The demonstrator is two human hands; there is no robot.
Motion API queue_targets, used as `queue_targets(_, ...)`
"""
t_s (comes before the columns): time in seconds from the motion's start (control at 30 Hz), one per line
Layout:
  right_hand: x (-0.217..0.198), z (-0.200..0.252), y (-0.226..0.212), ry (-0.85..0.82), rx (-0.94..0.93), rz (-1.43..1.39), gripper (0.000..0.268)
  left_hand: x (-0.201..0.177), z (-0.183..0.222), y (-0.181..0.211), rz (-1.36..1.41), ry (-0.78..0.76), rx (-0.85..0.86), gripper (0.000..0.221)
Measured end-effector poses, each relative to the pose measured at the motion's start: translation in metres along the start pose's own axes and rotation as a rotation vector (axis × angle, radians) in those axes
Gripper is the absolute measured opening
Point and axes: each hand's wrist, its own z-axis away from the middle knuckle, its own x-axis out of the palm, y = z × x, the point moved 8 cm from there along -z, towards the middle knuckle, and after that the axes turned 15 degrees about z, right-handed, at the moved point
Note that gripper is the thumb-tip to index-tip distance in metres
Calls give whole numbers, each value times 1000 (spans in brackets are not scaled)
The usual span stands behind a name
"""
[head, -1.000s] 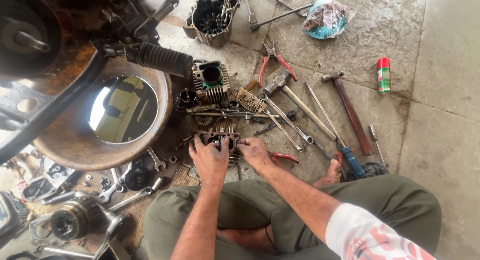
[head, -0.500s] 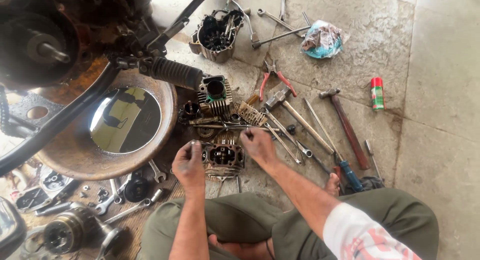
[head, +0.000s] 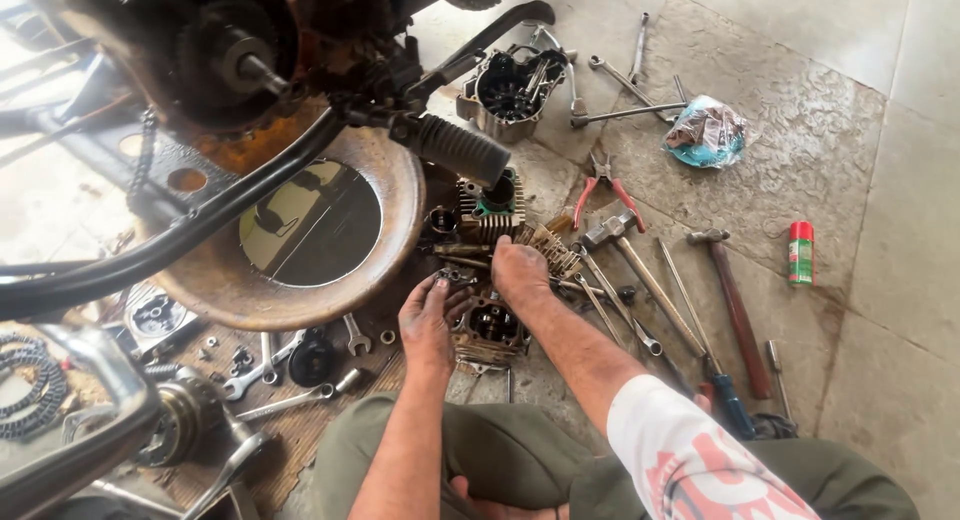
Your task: The person sits on the workshop floor working on a motorcycle cylinder head, using pliers and wrenches to loosen and remove small components from the assembly, turning the part over and repositioning it while handling bolts and fittings among scattered engine parts.
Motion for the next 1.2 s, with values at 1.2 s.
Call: queue_targets(1.2, -74, 208, 137, 4, 7, -1522, 24, 63, 136, -92, -234, -281, -342, 27)
